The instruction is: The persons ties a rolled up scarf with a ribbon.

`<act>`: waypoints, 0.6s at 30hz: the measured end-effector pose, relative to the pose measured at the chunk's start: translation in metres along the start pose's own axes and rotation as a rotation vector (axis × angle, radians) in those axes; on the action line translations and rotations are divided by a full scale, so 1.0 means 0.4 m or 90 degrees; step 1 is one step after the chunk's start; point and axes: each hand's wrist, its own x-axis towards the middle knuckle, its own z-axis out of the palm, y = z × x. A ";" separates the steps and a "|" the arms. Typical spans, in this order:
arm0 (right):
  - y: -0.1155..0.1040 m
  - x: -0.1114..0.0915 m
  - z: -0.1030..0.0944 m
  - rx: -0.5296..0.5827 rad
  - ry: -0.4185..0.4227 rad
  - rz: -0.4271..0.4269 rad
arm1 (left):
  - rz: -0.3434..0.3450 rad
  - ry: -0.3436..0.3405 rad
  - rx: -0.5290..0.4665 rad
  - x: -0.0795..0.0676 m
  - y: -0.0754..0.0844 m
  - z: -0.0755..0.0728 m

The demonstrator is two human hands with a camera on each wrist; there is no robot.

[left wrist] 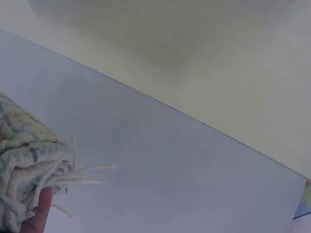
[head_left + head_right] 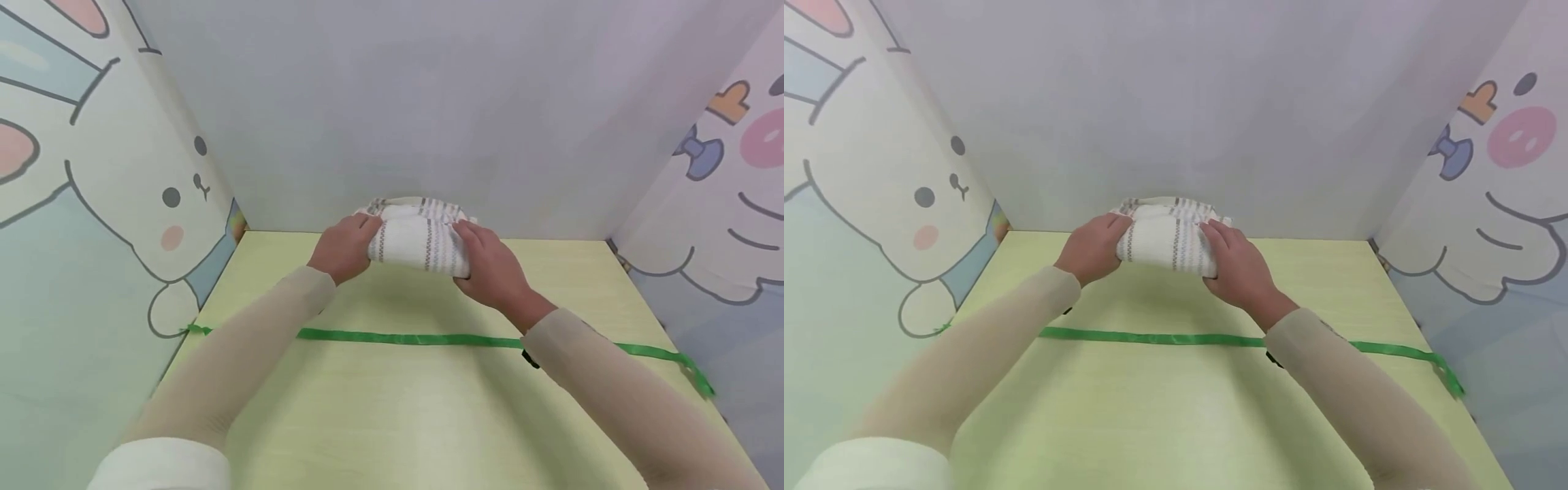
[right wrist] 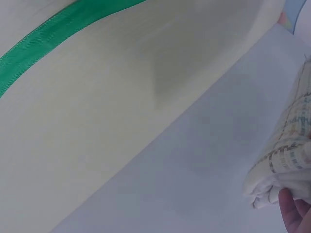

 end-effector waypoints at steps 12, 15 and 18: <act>-0.050 -0.053 -0.061 0.096 0.219 -0.211 | 0.067 0.123 -0.077 -0.069 -0.008 -0.081; -0.065 -0.062 -0.069 0.101 0.297 -0.284 | 0.095 0.157 -0.093 -0.089 -0.006 -0.094; -0.083 -0.067 -0.075 0.087 0.376 -0.343 | 0.115 0.179 -0.104 -0.106 -0.001 -0.108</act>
